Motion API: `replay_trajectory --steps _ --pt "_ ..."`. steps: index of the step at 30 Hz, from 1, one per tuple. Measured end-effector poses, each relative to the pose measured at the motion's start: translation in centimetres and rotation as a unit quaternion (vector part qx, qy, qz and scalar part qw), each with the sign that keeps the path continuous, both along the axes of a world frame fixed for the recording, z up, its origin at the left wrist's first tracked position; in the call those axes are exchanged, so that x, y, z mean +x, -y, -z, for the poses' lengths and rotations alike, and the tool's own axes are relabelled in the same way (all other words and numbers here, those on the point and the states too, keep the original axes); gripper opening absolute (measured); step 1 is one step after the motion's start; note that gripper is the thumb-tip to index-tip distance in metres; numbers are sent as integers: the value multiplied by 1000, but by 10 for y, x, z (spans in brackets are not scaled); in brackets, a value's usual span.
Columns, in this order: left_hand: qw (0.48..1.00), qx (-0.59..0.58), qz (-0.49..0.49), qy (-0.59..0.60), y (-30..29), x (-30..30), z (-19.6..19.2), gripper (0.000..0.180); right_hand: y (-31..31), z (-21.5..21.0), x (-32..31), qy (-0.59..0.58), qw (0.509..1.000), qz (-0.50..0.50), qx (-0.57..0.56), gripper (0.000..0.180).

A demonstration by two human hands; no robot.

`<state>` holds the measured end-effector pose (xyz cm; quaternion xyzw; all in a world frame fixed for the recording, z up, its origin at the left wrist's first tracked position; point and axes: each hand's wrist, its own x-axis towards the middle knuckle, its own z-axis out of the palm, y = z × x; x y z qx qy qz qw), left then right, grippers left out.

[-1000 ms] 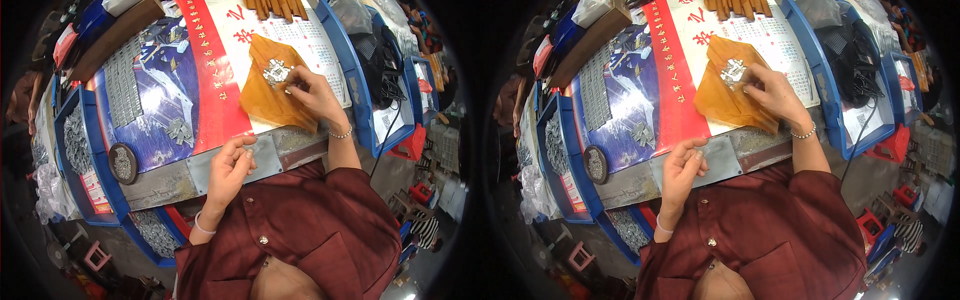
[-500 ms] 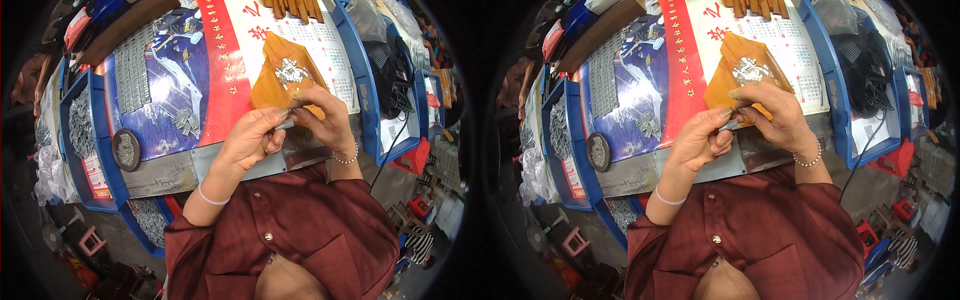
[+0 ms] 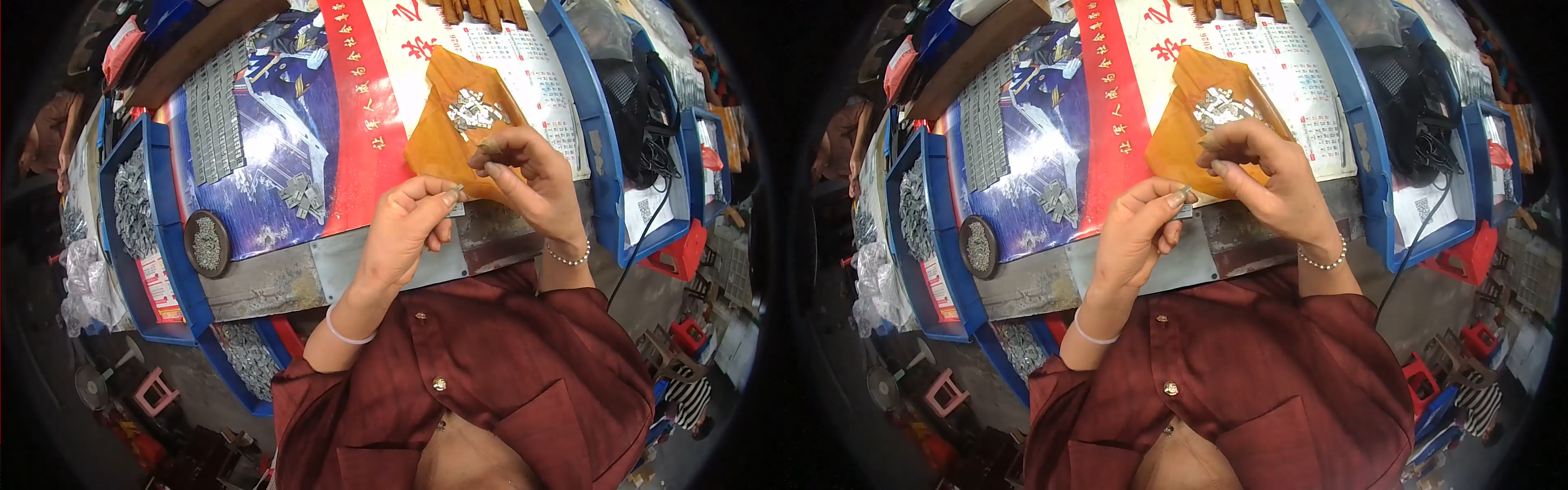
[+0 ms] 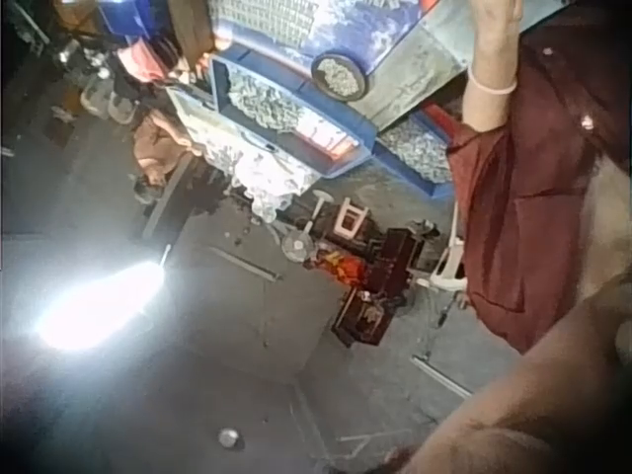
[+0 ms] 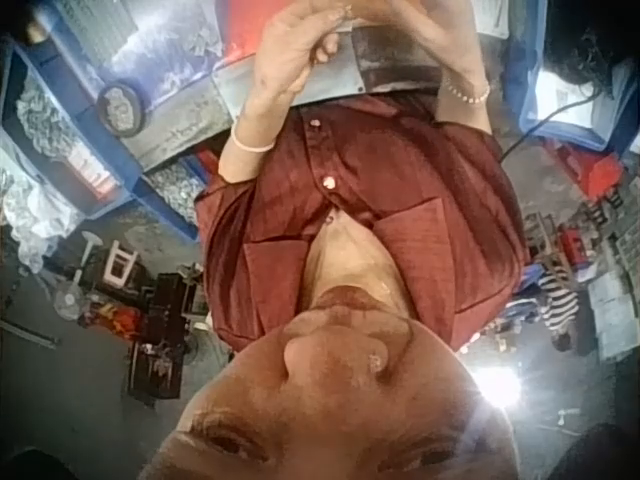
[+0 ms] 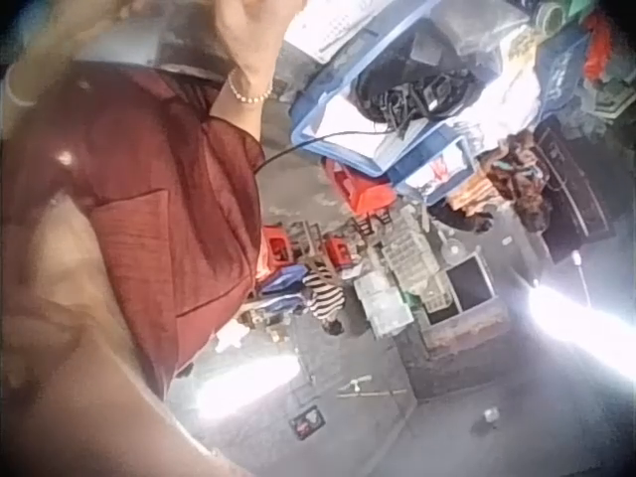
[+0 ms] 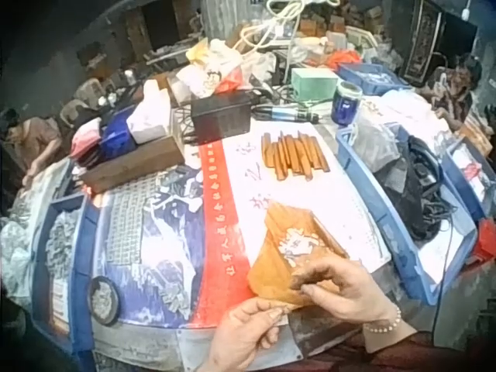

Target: Manually assembling small metal hardware components at a workbench.

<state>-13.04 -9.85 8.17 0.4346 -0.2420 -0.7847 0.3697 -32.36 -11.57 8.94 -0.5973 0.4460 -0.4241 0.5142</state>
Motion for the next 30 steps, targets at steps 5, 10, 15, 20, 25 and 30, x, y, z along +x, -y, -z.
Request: replay_trajectory --steps 5,10,15,20,25,30 --pt "995 -74 16 72 -12 9 5 15 -3 2 12 90 992 -18 88 20" --pt "984 -122 3 131 -18 9 3 16 -5 4 21 107 983 -42 142 19" --pt "975 -140 -4 170 -21 10 2 15 -6 5 27 49 993 -48 91 18" --pt "971 -156 0 181 -25 10 4 16 -8 3 31 64 992 -36 105 16" --pt "969 -172 -20 175 -27 12 5 19 -9 3 31 141 979 -6 148 16" --pt "953 -217 -25 210 -32 14 13 32 -16 4 40 54 995 19 81 17"
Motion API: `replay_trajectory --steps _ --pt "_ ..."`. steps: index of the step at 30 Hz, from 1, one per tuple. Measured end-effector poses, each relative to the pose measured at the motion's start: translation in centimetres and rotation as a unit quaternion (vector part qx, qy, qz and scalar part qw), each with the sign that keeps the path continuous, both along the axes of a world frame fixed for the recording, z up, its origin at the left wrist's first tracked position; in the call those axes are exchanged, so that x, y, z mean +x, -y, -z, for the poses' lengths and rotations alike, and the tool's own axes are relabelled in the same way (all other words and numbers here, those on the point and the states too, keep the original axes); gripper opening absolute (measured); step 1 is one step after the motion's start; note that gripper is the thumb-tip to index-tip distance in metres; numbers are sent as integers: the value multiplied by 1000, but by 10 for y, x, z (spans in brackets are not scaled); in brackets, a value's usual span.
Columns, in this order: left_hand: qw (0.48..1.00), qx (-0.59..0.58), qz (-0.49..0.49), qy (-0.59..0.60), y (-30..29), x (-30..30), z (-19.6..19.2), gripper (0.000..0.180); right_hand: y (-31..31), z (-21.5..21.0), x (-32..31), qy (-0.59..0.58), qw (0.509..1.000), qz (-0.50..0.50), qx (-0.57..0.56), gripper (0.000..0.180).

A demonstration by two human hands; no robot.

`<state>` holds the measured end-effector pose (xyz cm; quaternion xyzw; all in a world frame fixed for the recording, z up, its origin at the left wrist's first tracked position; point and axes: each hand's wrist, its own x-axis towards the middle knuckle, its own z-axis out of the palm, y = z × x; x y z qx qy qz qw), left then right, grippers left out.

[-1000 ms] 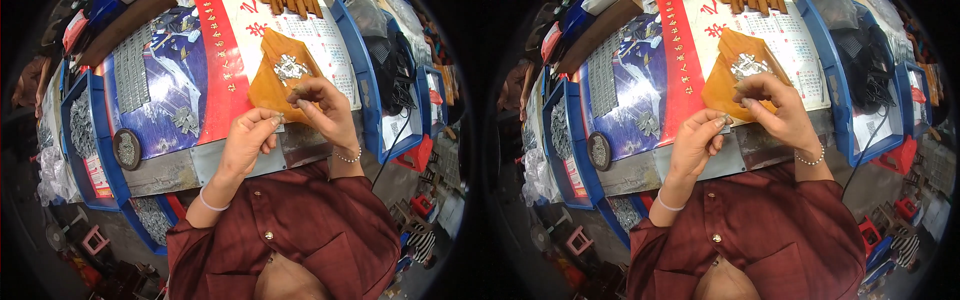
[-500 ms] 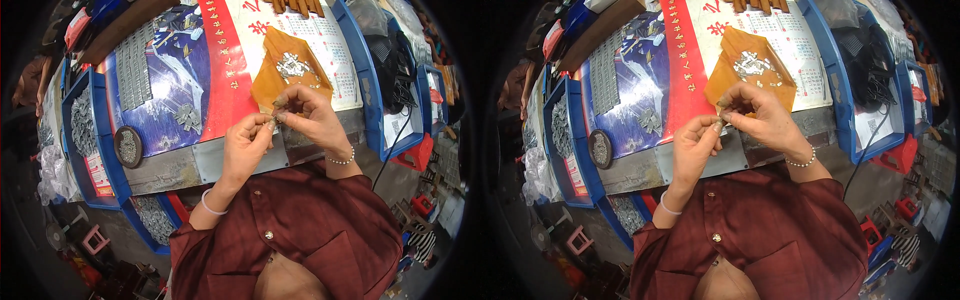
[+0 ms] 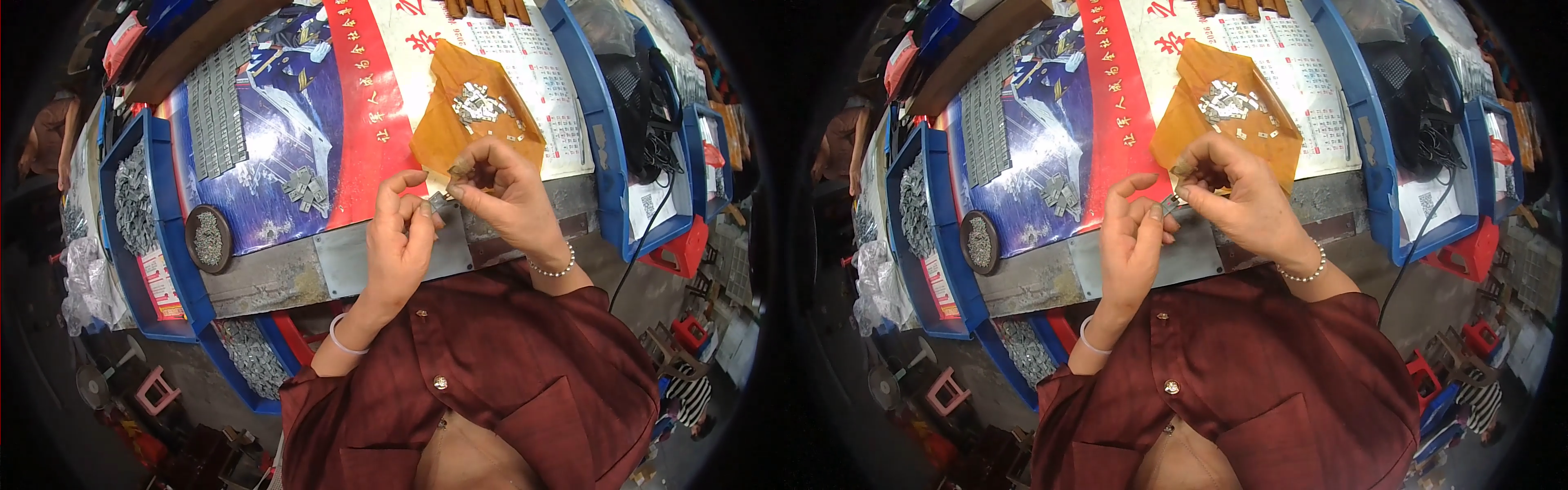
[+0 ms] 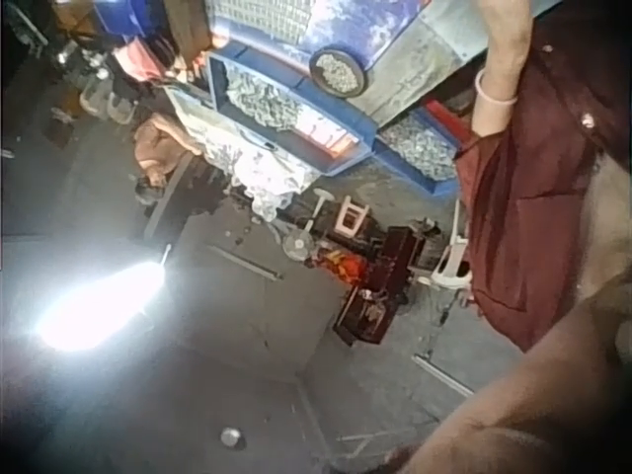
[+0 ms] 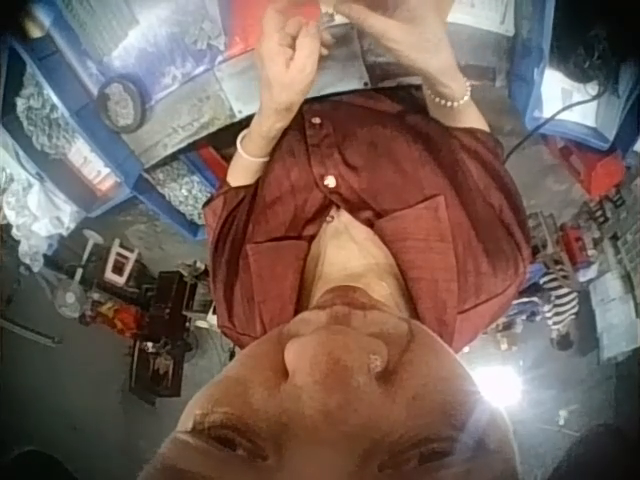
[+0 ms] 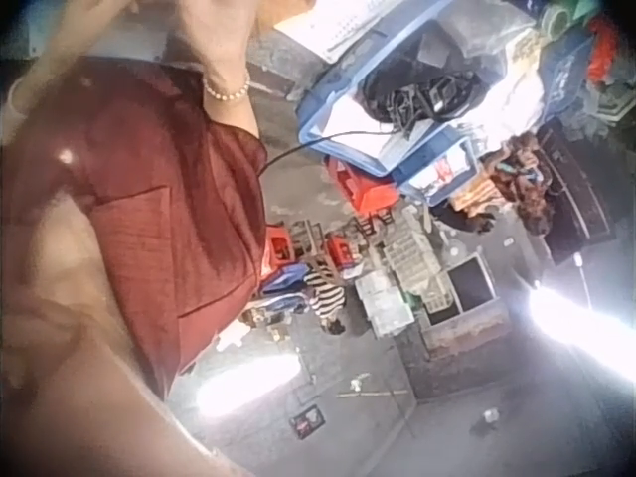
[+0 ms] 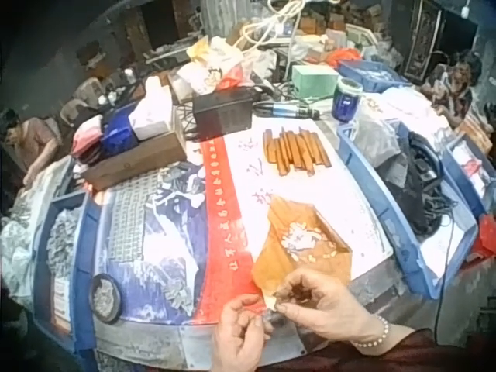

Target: Manually assembling small metal hardware components at a workbench.

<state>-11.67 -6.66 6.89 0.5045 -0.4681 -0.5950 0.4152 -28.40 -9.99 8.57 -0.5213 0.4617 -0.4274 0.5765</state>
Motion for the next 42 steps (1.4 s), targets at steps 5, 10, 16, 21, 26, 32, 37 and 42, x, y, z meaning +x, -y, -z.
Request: replay_trajectory --steps 5,10,16,21,26,32,37,42 --pt "999 -41 -12 31 -2 -4 -1 35 -4 0 10 -73 996 6 -46 20" --pt "987 -135 -30 85 -3 -4 7 42 -7 -1 16 -117 989 16 -87 21" --pt "984 -155 -48 81 -5 -3 7 45 -8 -3 21 -134 984 36 -115 21" --pt "977 -187 -57 85 -5 -2 9 47 -8 -5 23 -156 978 26 -136 19" --pt "966 -226 -68 106 -5 -2 11 48 -7 -7 25 -185 969 15 -162 17" --pt "971 -199 -59 118 -9 0 7 43 -6 2 24 -36 999 7 -28 17" --pt "955 -257 -60 134 -8 1 9 43 4 8 16 185 965 -66 172 17" --pt "946 -289 -55 139 -10 3 16 42 7 11 14 168 967 -91 166 18"
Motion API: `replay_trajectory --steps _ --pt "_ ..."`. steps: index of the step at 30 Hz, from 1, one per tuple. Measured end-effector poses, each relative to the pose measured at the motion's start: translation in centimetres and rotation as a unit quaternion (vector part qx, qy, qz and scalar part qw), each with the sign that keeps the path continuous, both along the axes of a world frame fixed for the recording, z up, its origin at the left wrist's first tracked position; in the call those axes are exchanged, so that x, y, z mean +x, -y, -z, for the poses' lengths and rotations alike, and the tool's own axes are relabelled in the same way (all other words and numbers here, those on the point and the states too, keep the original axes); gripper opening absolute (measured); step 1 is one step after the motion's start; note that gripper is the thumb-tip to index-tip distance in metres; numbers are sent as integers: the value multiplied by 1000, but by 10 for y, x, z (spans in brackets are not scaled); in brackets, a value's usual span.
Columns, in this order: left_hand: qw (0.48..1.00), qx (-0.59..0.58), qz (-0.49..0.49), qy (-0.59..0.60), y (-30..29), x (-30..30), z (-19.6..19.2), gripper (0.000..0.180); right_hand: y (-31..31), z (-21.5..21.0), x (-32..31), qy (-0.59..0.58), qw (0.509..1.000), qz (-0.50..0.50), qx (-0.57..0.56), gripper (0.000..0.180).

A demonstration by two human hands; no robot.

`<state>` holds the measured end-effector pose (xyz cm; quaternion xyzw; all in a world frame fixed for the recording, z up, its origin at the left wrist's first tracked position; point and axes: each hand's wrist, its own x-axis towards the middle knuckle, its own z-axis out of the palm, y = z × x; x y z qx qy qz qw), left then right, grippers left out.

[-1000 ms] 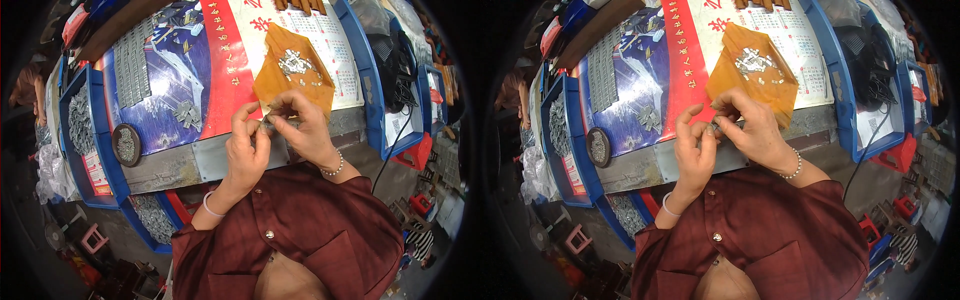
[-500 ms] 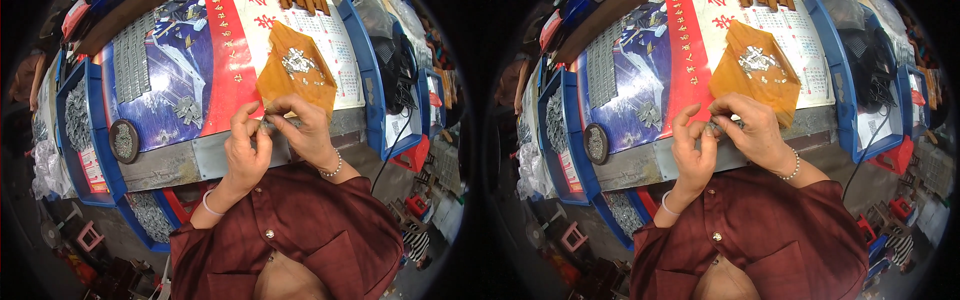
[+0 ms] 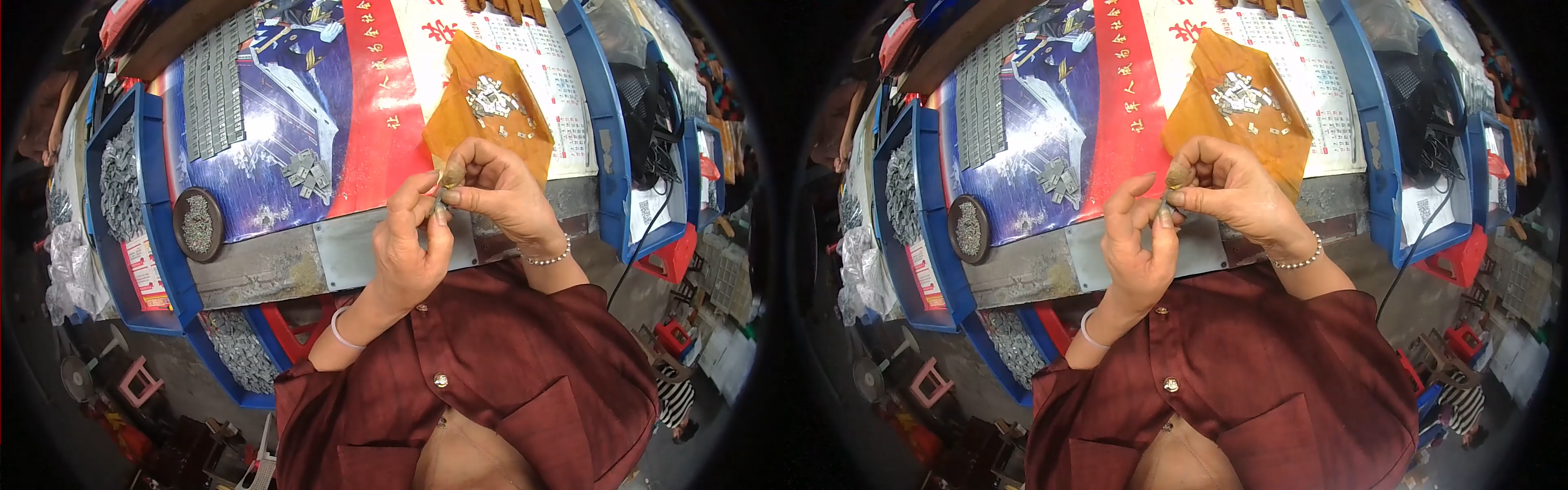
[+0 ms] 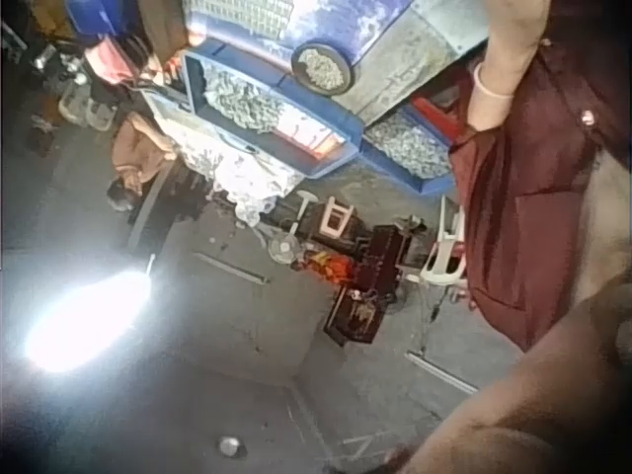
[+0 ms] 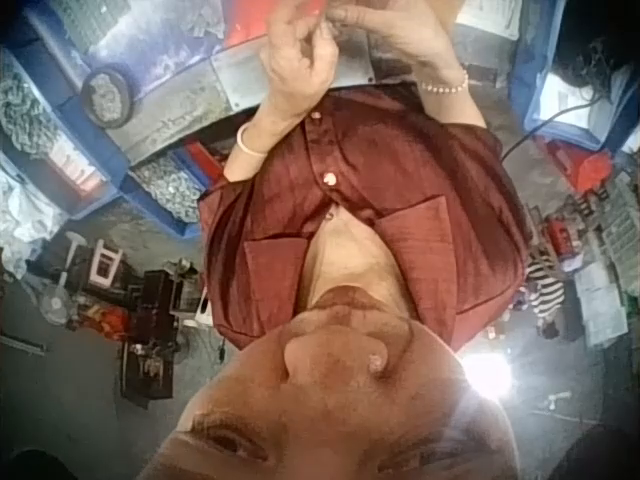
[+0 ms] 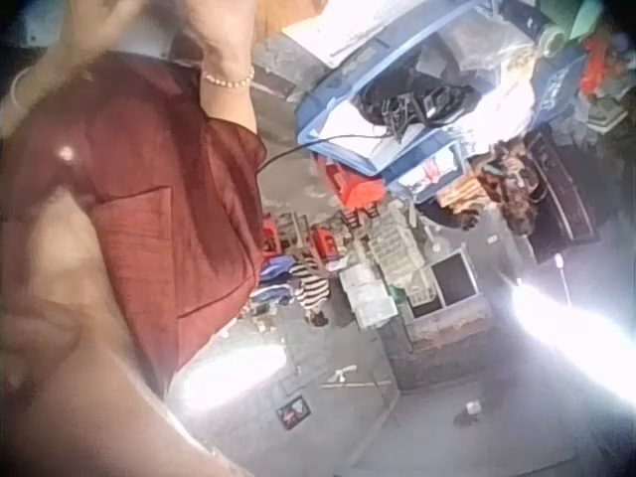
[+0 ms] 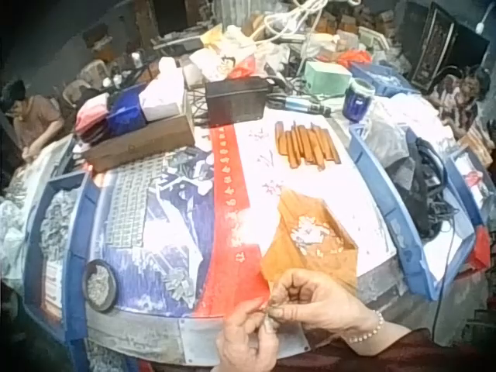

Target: Manually assembling small metal hardware components at a workbench.

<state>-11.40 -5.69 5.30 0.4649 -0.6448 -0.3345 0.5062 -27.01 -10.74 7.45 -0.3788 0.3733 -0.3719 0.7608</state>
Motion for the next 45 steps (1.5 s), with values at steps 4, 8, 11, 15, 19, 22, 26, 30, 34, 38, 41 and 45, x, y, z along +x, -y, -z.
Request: replay_trajectory --steps 4,8,11,15,19,22,26,30,34,38,41,45 --pt "996 80 8 -28 0 2 -9 41 0 1 2 -18 1000 10 5 17" --pt "980 158 5 -119 3 4 -10 41 1 -3 3 38 997 9 65 17" --pt "979 156 -5 -129 0 4 -7 42 -2 -4 4 25 998 2 56 16" --pt "984 159 -3 -85 -2 5 -11 42 -6 -2 8 -22 1000 8 2 16" --pt "989 134 -9 -54 -2 5 -5 42 -9 6 12 -56 997 8 -43 14" --pt "991 128 -22 -40 -4 9 -2 42 -8 -1 19 -54 998 1 -24 16" --pt "955 225 2 -193 -1 19 -1 41 -3 -3 23 -60 998 5 -16 20" --pt "911 304 41 -277 1 31 -9 40 1 -10 21 -182 967 -16 -179 23" --pt "908 308 37 -280 -1 44 -11 42 9 -30 29 -288 869 -126 -383 26" --pt "886 336 68 -312 -7 62 -18 41 15 -47 45 -305 798 -232 -465 23" --pt "875 341 85 -334 -13 77 -21 40 21 -60 60 -300 772 -280 -486 24" --pt "888 280 38 -364 -22 98 -25 43 44 -63 85 -279 756 -312 -504 25"
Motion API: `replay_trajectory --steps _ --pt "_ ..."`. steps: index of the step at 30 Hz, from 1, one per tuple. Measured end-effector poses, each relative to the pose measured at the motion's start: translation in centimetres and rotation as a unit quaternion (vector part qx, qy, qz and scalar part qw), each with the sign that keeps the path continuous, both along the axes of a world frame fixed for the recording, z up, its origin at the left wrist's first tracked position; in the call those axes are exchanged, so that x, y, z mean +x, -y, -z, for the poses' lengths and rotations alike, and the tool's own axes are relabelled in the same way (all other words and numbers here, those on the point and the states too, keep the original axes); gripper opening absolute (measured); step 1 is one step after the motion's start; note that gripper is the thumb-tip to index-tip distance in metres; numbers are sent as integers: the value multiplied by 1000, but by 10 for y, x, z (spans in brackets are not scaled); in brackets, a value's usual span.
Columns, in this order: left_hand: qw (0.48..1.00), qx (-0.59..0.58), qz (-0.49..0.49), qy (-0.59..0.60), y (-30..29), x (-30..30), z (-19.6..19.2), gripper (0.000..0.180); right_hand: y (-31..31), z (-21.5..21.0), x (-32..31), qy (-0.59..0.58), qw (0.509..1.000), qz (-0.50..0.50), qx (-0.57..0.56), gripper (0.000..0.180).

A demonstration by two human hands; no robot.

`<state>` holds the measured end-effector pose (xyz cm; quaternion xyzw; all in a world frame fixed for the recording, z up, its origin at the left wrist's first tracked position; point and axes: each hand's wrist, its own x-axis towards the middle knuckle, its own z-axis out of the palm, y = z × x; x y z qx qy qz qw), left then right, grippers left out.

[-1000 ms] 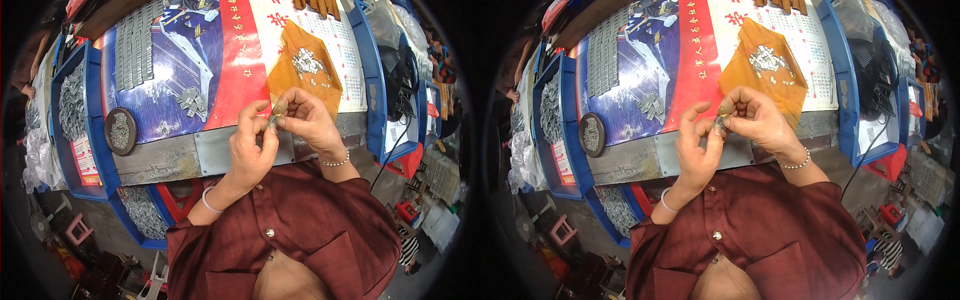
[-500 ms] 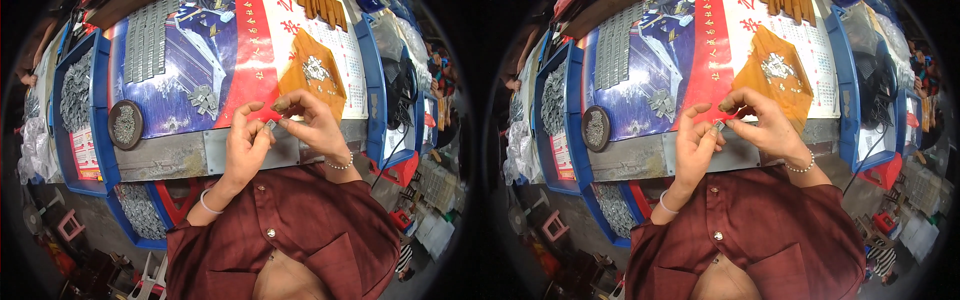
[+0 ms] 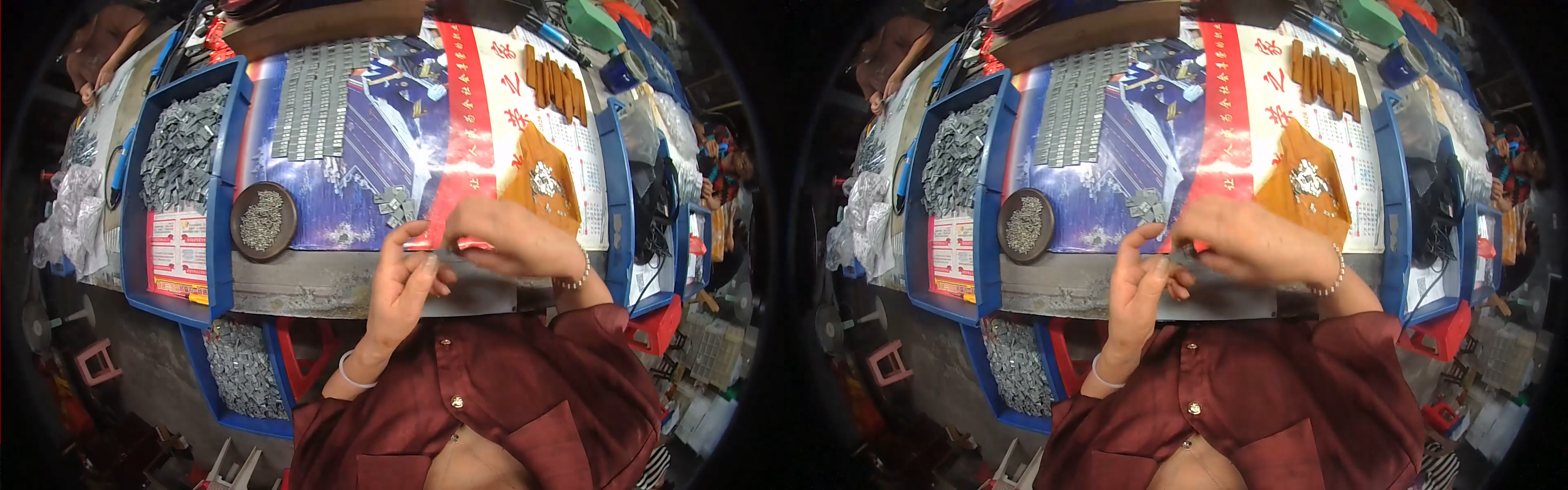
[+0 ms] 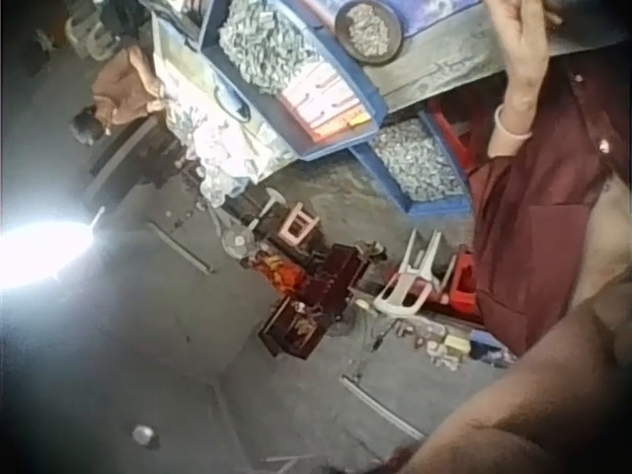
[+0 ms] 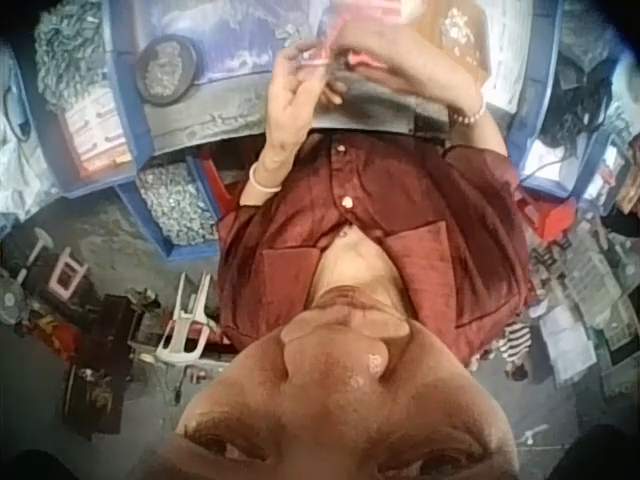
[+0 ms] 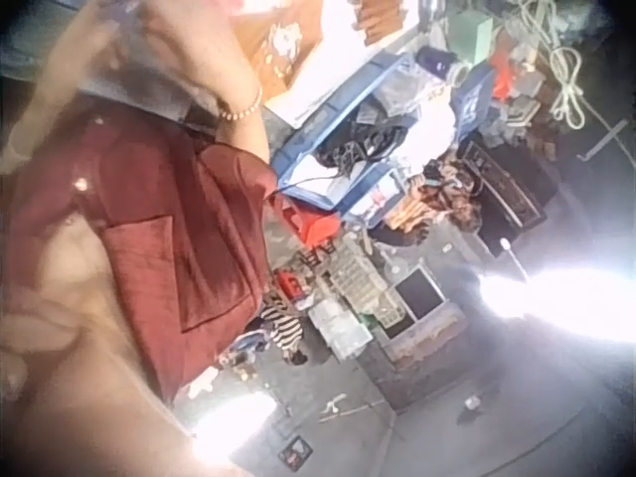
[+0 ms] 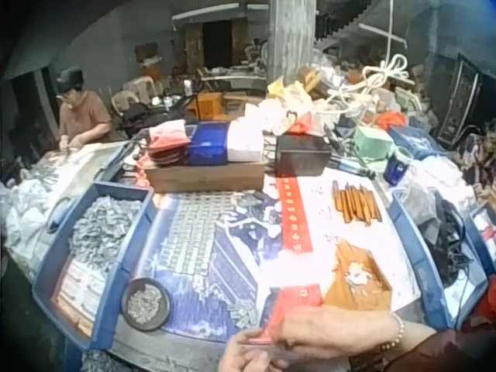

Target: Manually assembling small metal hardware components at a workbench.

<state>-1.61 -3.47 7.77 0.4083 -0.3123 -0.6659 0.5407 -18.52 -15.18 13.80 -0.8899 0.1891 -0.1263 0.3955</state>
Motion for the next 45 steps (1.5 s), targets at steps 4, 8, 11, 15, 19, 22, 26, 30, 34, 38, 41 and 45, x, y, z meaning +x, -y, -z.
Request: replay_trajectory --steps 4,8,11,15,19,22,26,30,34,38,41,45 --pt "984 -90 -132 81 -10 11 8 45 60 14 33 41 992 107 -43 22" --pt "928 -148 -229 252 -32 12 50 41 133 65 76 48 975 198 -93 19" --pt "889 -173 -241 350 -43 10 69 41 172 102 100 64 957 239 -151 18" --pt "846 -214 -285 396 -43 5 79 41 193 113 120 38 951 262 -158 16" --pt "826 -233 -286 427 -40 6 80 39 204 117 128 28 950 261 -169 13" --pt "819 -241 -290 432 -40 6 83 39 208 120 131 43 946 264 -185 12" --pt "806 -250 -300 445 -40 6 84 38 208 121 135 60 940 272 -195 12" --pt "798 -249 -292 465 -39 6 81 36 211 125 136 82 931 282 -218 12" --pt "786 -251 -297 481 -37 4 75 32 207 122 131 66 933 289 -202 12" --pt "784 -245 -298 486 -35 3 73 28 187 94 117 38 940 288 -178 13" --pt "781 -242 -309 486 -37 5 71 26 144 48 107 63 961 258 -73 20" --pt "802 -220 -296 470 -38 13 70 26 44 -22 79 282 938 199 -31 16"
